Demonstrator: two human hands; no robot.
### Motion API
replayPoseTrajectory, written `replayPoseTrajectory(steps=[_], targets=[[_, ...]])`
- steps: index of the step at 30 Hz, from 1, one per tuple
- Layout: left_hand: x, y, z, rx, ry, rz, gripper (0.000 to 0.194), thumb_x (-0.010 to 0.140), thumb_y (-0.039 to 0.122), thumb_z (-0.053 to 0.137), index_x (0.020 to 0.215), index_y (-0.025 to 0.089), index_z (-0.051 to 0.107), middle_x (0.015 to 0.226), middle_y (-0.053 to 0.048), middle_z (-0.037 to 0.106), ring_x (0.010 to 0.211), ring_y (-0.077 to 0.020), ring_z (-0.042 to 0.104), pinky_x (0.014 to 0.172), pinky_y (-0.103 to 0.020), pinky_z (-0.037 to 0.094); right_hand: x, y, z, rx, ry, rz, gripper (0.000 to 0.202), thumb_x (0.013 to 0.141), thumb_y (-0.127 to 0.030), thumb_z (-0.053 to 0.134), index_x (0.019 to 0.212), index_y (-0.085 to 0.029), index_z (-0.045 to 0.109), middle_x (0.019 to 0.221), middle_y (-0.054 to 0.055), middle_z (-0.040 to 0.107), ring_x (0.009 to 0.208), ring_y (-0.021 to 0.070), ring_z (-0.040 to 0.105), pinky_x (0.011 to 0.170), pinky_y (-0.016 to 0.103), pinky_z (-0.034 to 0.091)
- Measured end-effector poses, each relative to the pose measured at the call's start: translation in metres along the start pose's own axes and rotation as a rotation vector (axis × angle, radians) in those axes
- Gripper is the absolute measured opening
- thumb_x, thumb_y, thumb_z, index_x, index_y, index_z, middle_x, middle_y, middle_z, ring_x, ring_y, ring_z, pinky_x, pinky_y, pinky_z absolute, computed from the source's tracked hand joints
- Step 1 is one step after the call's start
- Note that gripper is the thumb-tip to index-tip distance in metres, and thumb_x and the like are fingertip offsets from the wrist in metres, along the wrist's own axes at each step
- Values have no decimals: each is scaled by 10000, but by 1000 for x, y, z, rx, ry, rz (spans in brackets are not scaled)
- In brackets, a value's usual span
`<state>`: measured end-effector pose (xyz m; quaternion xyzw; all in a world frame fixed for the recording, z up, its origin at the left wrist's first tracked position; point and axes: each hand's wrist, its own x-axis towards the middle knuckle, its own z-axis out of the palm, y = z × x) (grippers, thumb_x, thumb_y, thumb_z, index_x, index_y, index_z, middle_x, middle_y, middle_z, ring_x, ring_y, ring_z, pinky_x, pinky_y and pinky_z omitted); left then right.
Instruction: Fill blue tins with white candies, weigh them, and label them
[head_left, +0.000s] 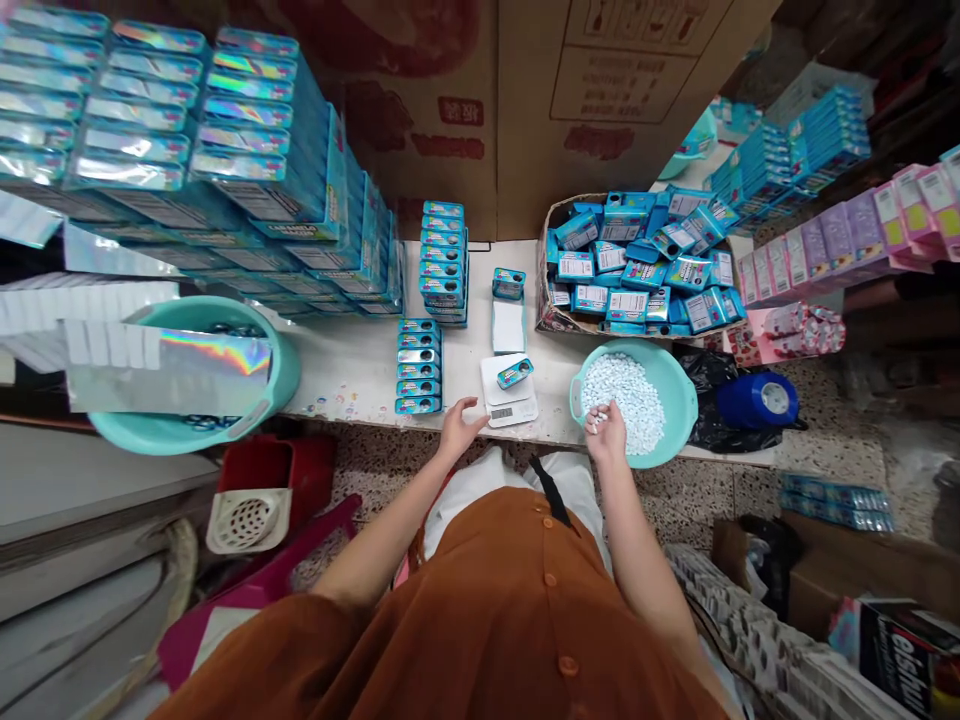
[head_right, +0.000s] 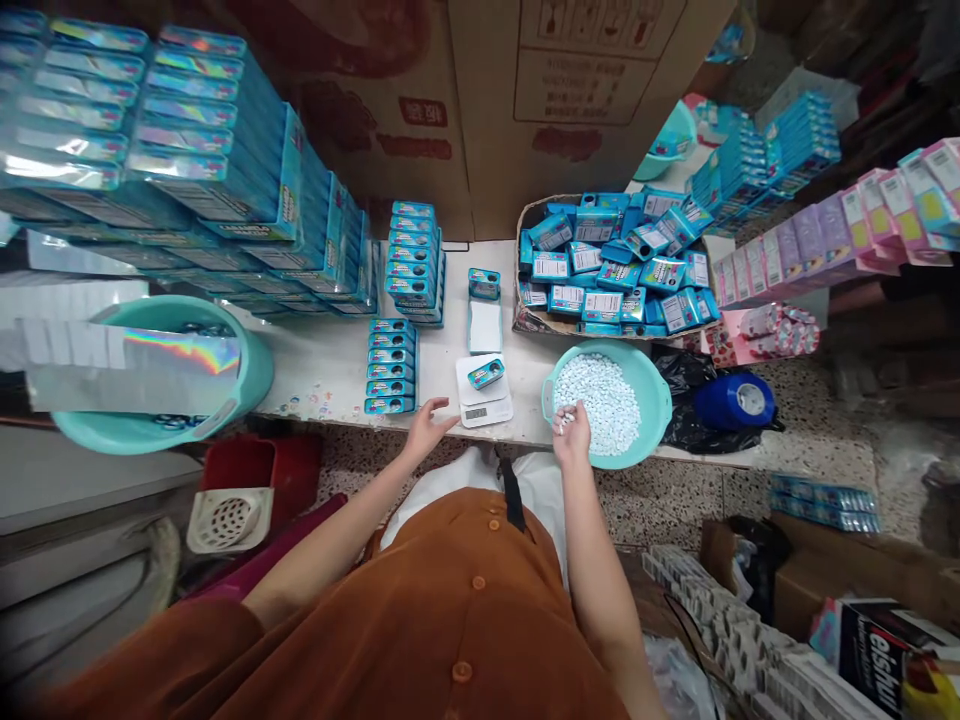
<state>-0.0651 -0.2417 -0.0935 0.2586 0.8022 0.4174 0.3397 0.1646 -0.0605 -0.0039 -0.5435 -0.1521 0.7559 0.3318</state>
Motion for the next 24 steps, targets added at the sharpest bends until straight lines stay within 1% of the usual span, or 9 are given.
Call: replayPoseTrajectory(steps=[3, 6, 9, 11, 14, 18, 20, 24], targets=[[-5, 8, 1, -36, 25, -21, 406, 704, 408, 683, 1052, 227, 578, 1125, -77, 644, 1093, -242, 580, 947, -405, 412, 24, 9, 40, 61, -26, 66, 336, 887, -428, 482, 644, -204, 421, 540, -57, 445, 404, 51, 407, 316, 148, 271], [-15, 13, 2, -81, 65, -36, 386, 724, 406, 668, 1052, 227, 575, 1141, -75, 639, 1103, -230, 576, 948, -395, 411, 47, 20, 81, 98, -51, 59, 309, 912, -375, 440, 654, -204, 437, 547, -53, 462, 429, 57, 434, 345, 155, 308], [-26, 10, 1, -117, 99, -73, 375, 733, 394, 660, 1055, 223, 573, 1140, -78, 640, 1103, -223, 579, 955, -391, 410, 67, 30, 115, 92, -96, 30, 307, 918, -376, 432, 664, -205, 463, 547, -49, 476, 461, 69, 467, 392, 170, 364], [-34, 3, 0, -126, 116, -116, 360, 738, 383, 653, 1049, 218, 579, 1129, -83, 644, 1100, -223, 582, 962, -393, 408, 77, 36, 129, 60, -108, 8, 326, 917, -396, 433, 657, -204, 467, 532, -50, 467, 461, 71, 467, 410, 176, 376], [-44, -11, -1, -143, 153, -175, 353, 739, 374, 648, 1044, 211, 581, 1112, -89, 650, 1087, -223, 590, 974, -400, 403, 85, 43, 140, 4, -94, -62, 344, 905, -424, 457, 640, -205, 457, 524, -55, 462, 457, 68, 468, 424, 179, 383], [-53, -25, 0, -184, 203, -231, 355, 746, 380, 646, 1049, 209, 576, 1118, -92, 649, 1088, -218, 589, 990, -409, 392, 87, 49, 142, -61, -102, -153, 359, 866, -470, 508, 631, -203, 457, 530, -58, 478, 463, 66, 494, 447, 185, 410], [-54, -27, 1, -200, 210, -249, 350, 753, 377, 640, 1055, 212, 575, 1126, -94, 646, 1095, -219, 584, 998, -415, 385, 86, 52, 142, -94, -109, -195, 365, 849, -478, 523, 620, -200, 462, 534, -56, 494, 485, 74, 531, 496, 198, 455], [-54, -26, 2, -226, 217, -249, 344, 765, 376, 627, 1064, 216, 575, 1138, -96, 639, 1102, -218, 579, 1004, -408, 385, 84, 58, 143, -147, -122, -299, 371, 838, -472, 521, 591, -203, 457, 532, -53, 510, 554, 101, 601, 661, 265, 538]])
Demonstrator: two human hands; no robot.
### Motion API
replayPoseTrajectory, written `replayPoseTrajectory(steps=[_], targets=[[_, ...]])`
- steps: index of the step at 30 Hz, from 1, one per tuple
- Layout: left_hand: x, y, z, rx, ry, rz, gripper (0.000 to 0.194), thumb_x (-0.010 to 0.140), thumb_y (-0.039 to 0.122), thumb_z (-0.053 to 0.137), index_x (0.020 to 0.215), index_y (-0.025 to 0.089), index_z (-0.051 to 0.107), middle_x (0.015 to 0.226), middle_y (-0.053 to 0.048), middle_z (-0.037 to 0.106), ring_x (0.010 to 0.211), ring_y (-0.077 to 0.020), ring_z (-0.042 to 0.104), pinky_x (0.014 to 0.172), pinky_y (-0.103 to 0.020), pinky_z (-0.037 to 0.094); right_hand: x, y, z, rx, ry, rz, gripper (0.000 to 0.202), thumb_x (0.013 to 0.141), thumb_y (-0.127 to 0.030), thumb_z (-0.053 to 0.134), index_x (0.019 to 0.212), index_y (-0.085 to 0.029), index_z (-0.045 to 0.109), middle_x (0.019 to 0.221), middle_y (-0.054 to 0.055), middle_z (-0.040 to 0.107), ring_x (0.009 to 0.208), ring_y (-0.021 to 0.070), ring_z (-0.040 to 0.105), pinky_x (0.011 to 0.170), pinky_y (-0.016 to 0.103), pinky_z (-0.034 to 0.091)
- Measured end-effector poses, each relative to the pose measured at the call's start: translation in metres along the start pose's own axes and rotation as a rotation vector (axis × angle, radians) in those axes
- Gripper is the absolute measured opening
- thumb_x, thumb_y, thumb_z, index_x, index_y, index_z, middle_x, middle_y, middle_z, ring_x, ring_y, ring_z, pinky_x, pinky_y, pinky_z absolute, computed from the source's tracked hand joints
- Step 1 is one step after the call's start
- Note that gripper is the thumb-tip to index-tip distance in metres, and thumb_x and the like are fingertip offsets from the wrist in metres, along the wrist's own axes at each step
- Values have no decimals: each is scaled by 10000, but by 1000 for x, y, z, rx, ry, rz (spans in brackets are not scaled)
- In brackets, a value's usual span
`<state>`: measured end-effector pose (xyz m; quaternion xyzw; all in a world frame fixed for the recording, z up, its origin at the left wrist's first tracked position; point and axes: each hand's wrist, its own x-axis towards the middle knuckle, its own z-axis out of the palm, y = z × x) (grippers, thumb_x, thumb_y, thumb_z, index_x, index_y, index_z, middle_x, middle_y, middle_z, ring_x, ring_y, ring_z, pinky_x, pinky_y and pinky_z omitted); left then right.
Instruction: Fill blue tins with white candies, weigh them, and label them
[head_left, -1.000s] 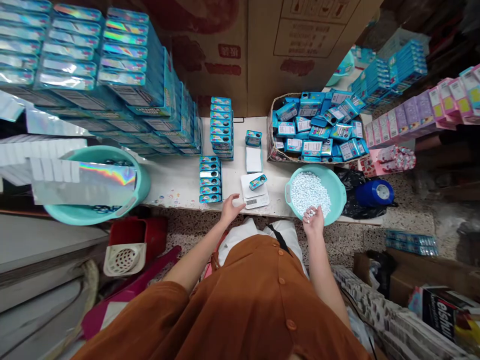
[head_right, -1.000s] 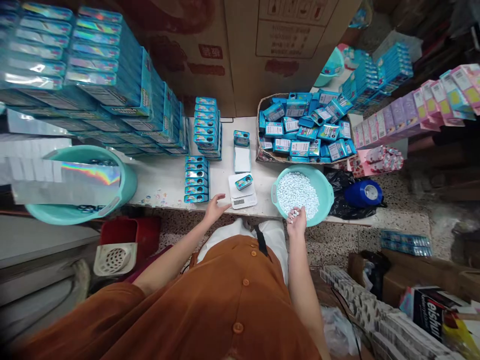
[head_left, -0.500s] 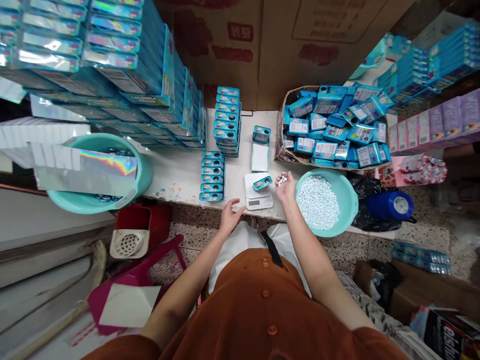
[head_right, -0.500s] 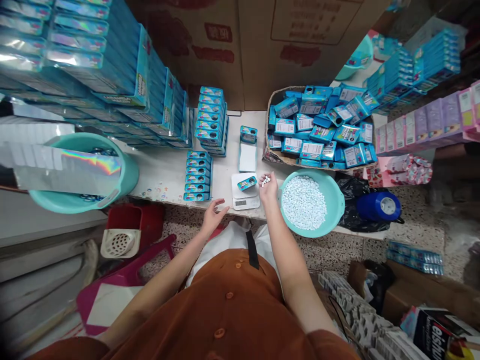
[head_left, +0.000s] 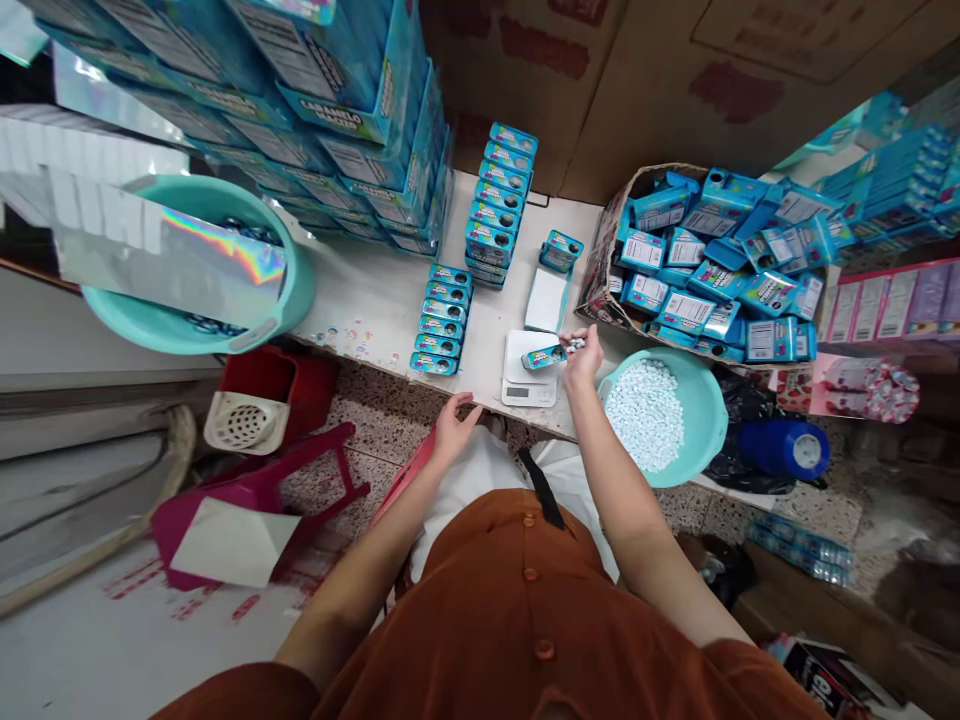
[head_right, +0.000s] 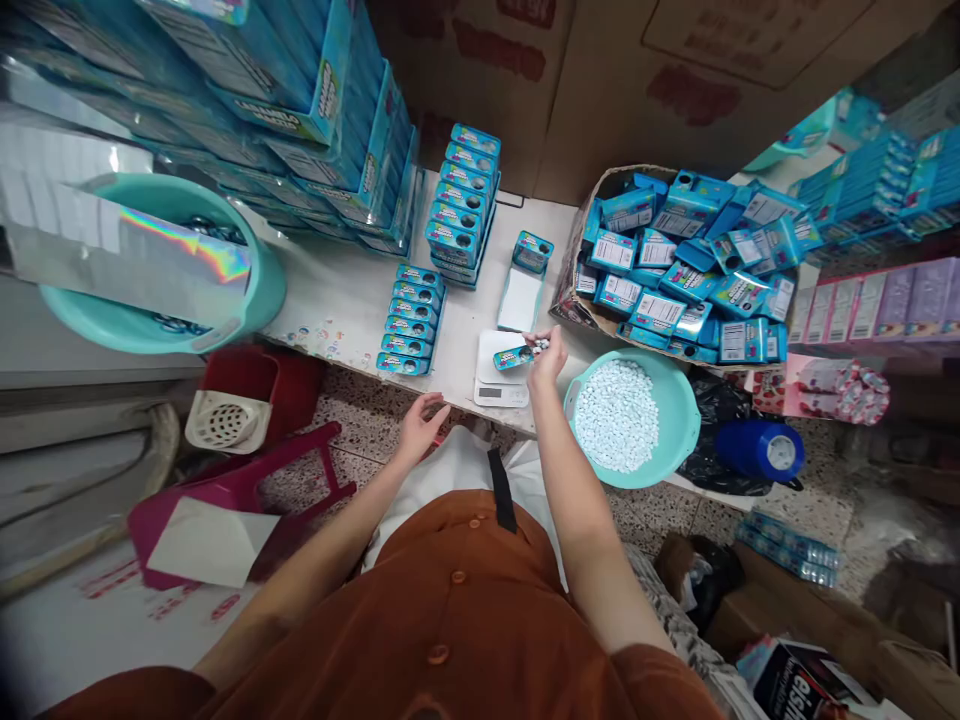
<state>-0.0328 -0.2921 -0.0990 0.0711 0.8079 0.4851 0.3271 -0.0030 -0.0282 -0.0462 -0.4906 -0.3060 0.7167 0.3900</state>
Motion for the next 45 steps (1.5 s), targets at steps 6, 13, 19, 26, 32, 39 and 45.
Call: replayPoseTrajectory(steps=[6, 13, 19, 26, 32, 39, 45], targets=[[3, 1, 2, -26, 8, 5, 326, 770, 360, 619, 1055, 207, 576, 1130, -99, 639, 1094, -214, 583, 986, -392, 403, -2, 4, 4, -112, 15, -97, 418, 838, -534, 479, 575, -210, 445, 515, -58, 488, 547, 107, 600, 681, 274, 541], [4, -6, 1, -37, 27, -24, 321, 768, 367, 616, 1043, 208, 574, 1109, -90, 645, 1089, -211, 584, 984, -391, 401, -5, 6, 8, -150, 38, -126, 445, 832, -578, 464, 589, -205, 455, 537, -46, 499, 540, 104, 592, 642, 260, 531], [6, -3, -2, -57, 21, -53, 323, 761, 366, 618, 1038, 205, 576, 1096, -89, 651, 1082, -207, 589, 972, -378, 413, -9, -2, -6, -249, 66, -216, 435, 857, -566, 412, 608, -214, 463, 560, -36, 501, 555, 107, 587, 640, 263, 527], [9, -3, -5, -50, 11, -71, 317, 752, 360, 620, 1023, 200, 580, 1071, -93, 663, 1069, -210, 599, 974, -386, 413, -12, -31, -92, -461, 300, -369, 406, 847, -559, 400, 655, -212, 488, 596, -30, 499, 552, 116, 555, 641, 272, 505], [12, -5, -1, -39, -32, -67, 318, 735, 362, 629, 1001, 194, 588, 1056, -105, 666, 1050, -219, 612, 965, -386, 424, -24, -34, -187, -816, 412, -322, 424, 849, -556, 340, 727, -197, 531, 700, 25, 578, 669, 163, 570, 687, 310, 473], [20, 2, 8, 2, -93, -15, 294, 729, 362, 626, 976, 205, 595, 1054, -91, 666, 1042, -216, 610, 948, -382, 435, -31, -6, -225, -1222, 251, -203, 400, 798, -507, 409, 863, -173, 620, 894, 94, 646, 873, 214, 548, 833, 342, 410], [22, 14, 14, 45, -140, 26, 294, 736, 366, 615, 982, 205, 594, 1065, -92, 665, 1046, -224, 606, 906, -371, 447, -23, -10, -226, -1322, 94, -203, 380, 694, -452, 588, 922, -155, 655, 901, 92, 636, 765, 193, 536, 804, 344, 420]])
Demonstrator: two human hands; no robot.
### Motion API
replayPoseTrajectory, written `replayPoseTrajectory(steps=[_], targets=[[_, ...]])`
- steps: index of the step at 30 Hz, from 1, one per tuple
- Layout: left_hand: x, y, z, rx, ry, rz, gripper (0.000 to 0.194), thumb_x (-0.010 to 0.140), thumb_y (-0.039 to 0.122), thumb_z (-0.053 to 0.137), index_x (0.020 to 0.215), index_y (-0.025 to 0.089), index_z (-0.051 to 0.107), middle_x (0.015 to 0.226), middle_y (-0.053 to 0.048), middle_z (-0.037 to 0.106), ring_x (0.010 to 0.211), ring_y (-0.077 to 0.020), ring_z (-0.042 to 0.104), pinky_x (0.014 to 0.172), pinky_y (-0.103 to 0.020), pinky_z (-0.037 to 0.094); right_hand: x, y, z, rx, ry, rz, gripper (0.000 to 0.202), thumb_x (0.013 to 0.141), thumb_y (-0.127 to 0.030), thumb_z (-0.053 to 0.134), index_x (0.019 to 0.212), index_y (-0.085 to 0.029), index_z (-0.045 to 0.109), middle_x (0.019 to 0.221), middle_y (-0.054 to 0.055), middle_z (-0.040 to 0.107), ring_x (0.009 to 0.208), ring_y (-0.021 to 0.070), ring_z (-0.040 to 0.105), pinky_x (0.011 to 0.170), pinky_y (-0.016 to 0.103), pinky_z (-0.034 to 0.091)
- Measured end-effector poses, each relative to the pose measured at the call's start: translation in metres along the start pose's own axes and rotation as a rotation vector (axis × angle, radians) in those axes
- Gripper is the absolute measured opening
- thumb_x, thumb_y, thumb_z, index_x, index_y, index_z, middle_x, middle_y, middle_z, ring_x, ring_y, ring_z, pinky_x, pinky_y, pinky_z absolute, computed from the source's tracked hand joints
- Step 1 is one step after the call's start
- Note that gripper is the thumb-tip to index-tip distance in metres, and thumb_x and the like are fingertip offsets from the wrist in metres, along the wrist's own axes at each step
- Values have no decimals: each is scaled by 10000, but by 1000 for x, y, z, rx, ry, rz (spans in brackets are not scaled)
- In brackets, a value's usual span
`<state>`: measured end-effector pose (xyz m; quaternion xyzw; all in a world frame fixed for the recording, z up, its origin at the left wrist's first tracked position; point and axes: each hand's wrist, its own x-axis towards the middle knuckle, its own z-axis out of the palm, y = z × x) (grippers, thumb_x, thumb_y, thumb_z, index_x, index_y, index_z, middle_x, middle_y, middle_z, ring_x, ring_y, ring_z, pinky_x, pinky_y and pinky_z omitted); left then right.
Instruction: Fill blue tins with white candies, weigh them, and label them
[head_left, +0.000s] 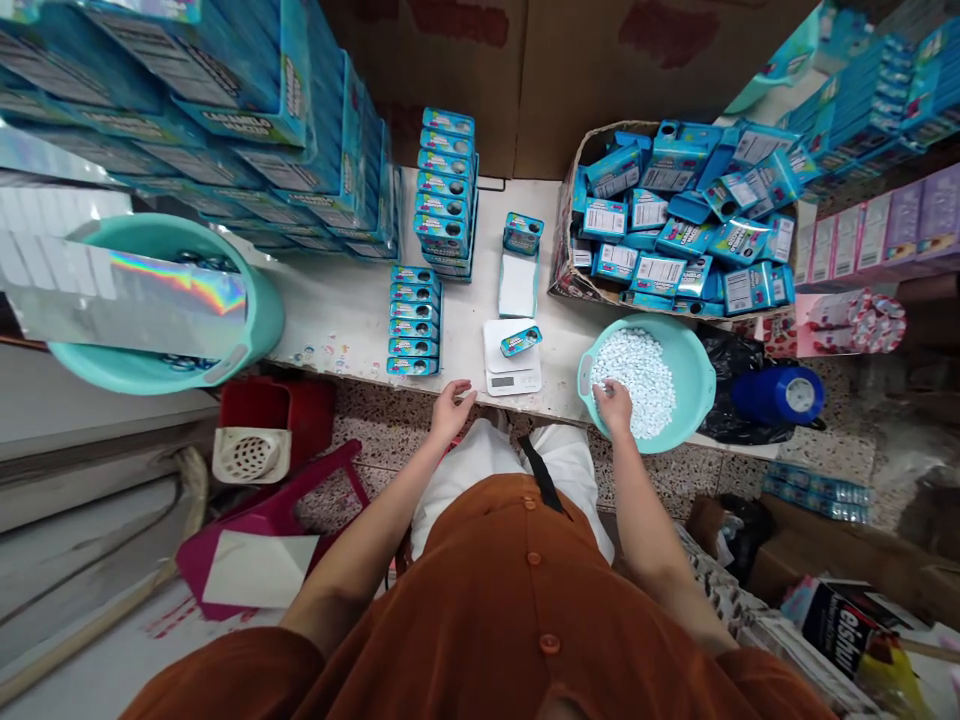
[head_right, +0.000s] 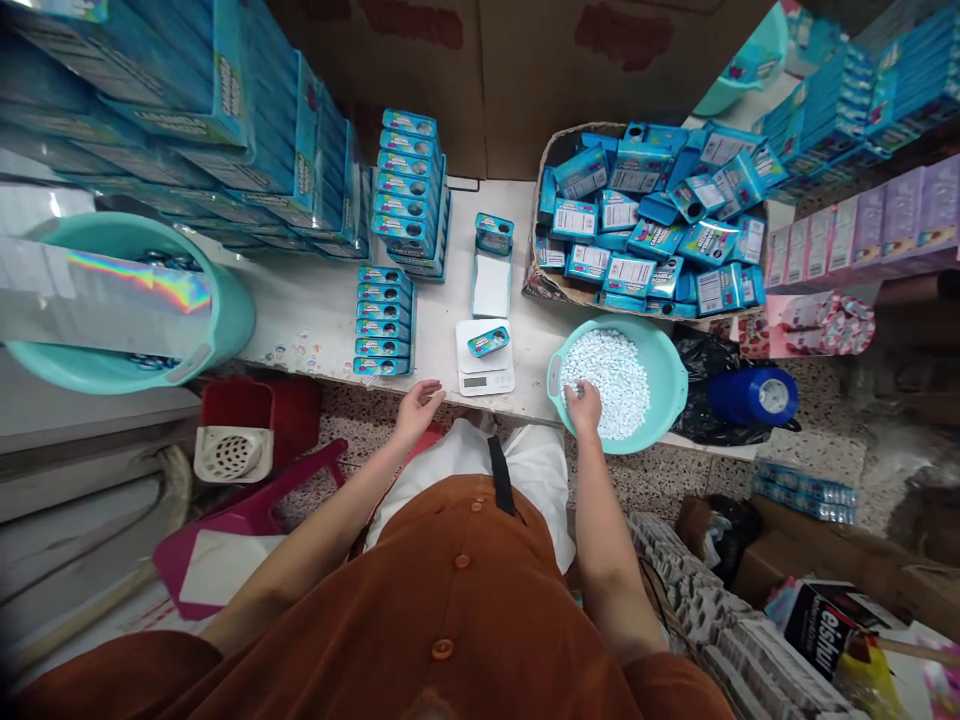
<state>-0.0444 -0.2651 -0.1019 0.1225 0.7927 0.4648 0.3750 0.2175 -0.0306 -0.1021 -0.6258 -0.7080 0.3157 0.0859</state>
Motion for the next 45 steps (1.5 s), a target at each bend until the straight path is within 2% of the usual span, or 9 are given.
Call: replayPoseTrajectory(steps=[6, 15, 19, 24, 29, 32, 36, 40, 45], targets=[[-1, 3, 4, 35, -11, 20, 296, 745, 379, 613, 984, 205, 598, 1059, -90, 663, 1036, -224, 607, 875, -365, 458, 11, 2, -10, 17, -75, -49, 253, 710, -413, 585, 764, -191, 696, 799, 57, 688, 728, 193, 582, 763, 317, 431], [-3, 14, 6, 69, -29, 35, 279, 766, 367, 595, 996, 208, 598, 1051, -86, 667, 1025, -225, 609, 872, -369, 452, -4, -4, -28, 9, 145, 47, 228, 738, -358, 583, 766, -191, 735, 885, 99, 715, 829, 240, 622, 810, 355, 447], [-1, 33, 9, 203, 0, 166, 275, 797, 365, 580, 1036, 230, 596, 1111, -72, 642, 1077, -246, 573, 915, -392, 435, -15, -53, -21, 323, 234, -91, 216, 775, -372, 596, 850, -224, 735, 914, 65, 687, 865, 204, 604, 825, 349, 465], [9, 68, 19, 331, -9, 370, 288, 813, 315, 582, 1089, 232, 578, 1109, -76, 619, 1104, -260, 530, 986, -401, 381, -13, -137, 13, 628, 58, -243, 115, 712, -330, 708, 819, -305, 741, 954, 24, 639, 951, 187, 554, 916, 350, 443], [22, 90, 22, 349, -17, 386, 293, 817, 292, 579, 1099, 215, 570, 1120, -84, 616, 1103, -260, 528, 982, -398, 382, 3, -172, 42, 554, -93, -309, 135, 753, -317, 673, 874, -323, 733, 1104, 27, 600, 1047, 200, 507, 1019, 392, 372], [25, 91, 18, 360, -7, 384, 296, 822, 300, 577, 1105, 215, 566, 1134, -79, 614, 1119, -255, 522, 991, -394, 377, 5, -171, 46, 509, -98, -361, 253, 736, -292, 686, 987, -314, 709, 1167, 34, 578, 1107, 206, 492, 1044, 395, 351], [29, 86, 13, 370, -10, 385, 314, 811, 302, 592, 1110, 209, 569, 1137, -83, 613, 1121, -257, 523, 995, -392, 378, -4, -152, 31, 514, 6, -347, 353, 757, -317, 658, 1109, -296, 655, 1150, 48, 574, 1043, 189, 531, 989, 361, 409], [38, 83, 8, 376, 11, 344, 311, 795, 262, 594, 1099, 193, 582, 1140, -96, 618, 1124, -265, 528, 1001, -411, 383, -12, -111, 11, 408, 136, -262, 348, 793, -356, 613, 1123, -247, 622, 1113, 69, 579, 912, 179, 552, 899, 358, 458], [49, 87, 1, 398, 41, 319, 267, 802, 255, 573, 1059, 187, 600, 1117, -88, 643, 1104, -247, 554, 988, -413, 411, -21, -47, 0, 152, 268, -211, 324, 882, -376, 477, 1108, -173, 590, 1096, 118, 596, 972, 214, 548, 889, 398, 450]])
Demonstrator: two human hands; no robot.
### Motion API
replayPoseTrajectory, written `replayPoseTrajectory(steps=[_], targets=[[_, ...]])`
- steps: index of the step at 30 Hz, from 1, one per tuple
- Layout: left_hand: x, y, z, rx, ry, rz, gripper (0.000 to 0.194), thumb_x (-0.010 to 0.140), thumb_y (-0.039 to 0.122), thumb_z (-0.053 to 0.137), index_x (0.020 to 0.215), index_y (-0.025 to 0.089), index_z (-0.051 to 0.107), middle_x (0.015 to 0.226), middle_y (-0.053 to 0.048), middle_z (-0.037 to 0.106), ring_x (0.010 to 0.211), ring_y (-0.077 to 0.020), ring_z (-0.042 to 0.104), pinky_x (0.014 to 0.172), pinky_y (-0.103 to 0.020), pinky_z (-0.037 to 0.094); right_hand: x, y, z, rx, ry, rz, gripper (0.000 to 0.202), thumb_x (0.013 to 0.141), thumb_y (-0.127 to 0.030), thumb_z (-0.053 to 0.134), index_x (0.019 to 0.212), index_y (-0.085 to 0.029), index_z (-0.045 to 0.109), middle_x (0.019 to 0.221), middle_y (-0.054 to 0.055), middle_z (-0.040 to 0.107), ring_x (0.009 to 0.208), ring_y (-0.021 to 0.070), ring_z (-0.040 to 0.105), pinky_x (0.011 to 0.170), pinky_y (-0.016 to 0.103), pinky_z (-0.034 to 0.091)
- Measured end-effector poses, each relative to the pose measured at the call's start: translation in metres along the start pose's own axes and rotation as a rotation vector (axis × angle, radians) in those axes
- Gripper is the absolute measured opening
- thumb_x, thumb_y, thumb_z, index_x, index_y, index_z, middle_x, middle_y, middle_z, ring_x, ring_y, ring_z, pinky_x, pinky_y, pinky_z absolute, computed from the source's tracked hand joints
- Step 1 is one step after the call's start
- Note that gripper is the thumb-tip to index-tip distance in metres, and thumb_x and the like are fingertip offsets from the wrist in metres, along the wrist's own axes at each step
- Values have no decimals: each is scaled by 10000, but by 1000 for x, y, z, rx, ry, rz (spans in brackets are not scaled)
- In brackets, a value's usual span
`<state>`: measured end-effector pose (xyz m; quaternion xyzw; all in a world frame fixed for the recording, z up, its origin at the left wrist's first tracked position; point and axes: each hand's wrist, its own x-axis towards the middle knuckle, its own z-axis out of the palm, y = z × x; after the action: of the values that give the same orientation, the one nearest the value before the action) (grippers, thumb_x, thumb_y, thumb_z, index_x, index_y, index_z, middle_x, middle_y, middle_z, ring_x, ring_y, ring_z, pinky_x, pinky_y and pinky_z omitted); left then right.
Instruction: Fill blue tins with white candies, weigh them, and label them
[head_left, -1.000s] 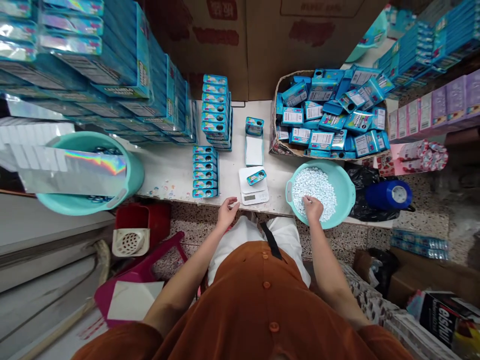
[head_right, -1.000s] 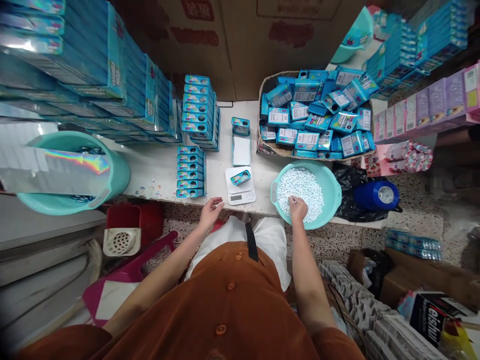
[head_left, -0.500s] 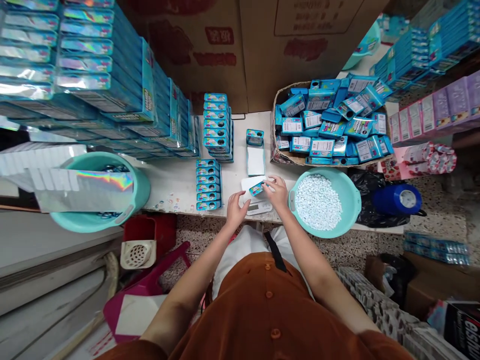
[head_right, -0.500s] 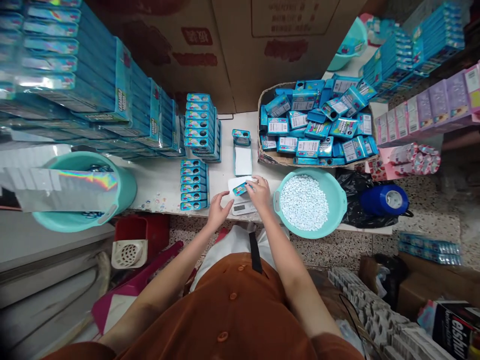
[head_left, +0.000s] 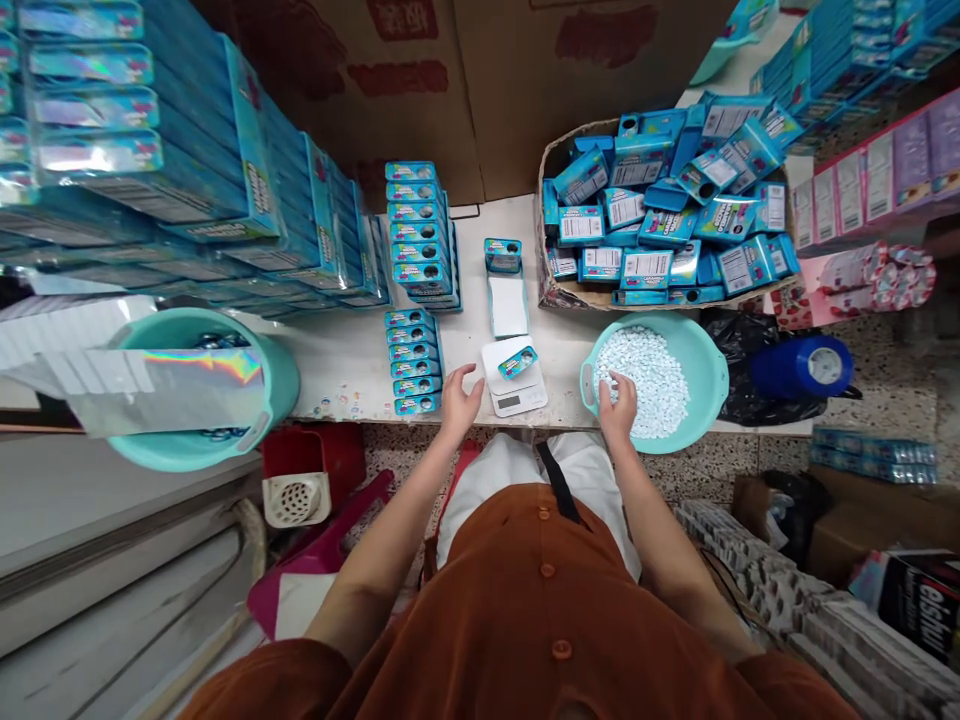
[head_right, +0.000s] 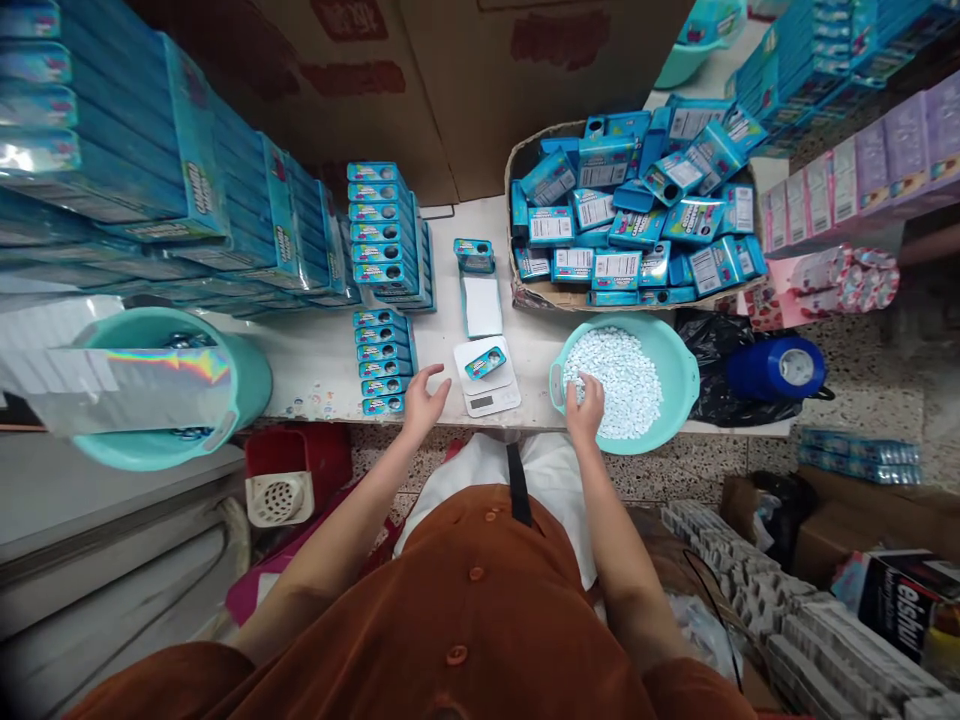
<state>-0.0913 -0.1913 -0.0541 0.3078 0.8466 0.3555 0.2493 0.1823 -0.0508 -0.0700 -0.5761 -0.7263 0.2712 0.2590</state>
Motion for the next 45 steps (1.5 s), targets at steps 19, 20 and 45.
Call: replayPoseTrajectory(steps=[19, 20, 45], targets=[[25, 43, 25, 30, -68, 168, 277, 867, 367, 514, 1039, 177, 619, 1090, -93, 658, 1077, -234, 568, 965, -387, 419, -15, 24, -1, -125, 38, -4, 331, 945, -358, 350, 1090, -163, 576, 1062, 129, 611, 1046, 233, 530, 929, 403, 414], [25, 43, 25, 32, -69, 174, 277, 869, 367, 511, 1038, 176, 619, 1089, -95, 658, 1074, -233, 570, 965, -387, 418, -14, 24, -1, -122, 35, -1, 331, 946, -357, 349, 1088, -164, 578, 1060, 128, 611, 1044, 232, 529, 928, 402, 414], [2, 22, 5, -50, 11, 55, 292, 858, 394, 513, 1031, 188, 624, 1089, -92, 662, 1078, -231, 578, 961, -393, 427, 12, 43, -7, -275, -271, 296, 183, 766, -351, 575, 744, -208, 688, 792, 55, 694, 727, 193, 587, 681, 283, 405]])
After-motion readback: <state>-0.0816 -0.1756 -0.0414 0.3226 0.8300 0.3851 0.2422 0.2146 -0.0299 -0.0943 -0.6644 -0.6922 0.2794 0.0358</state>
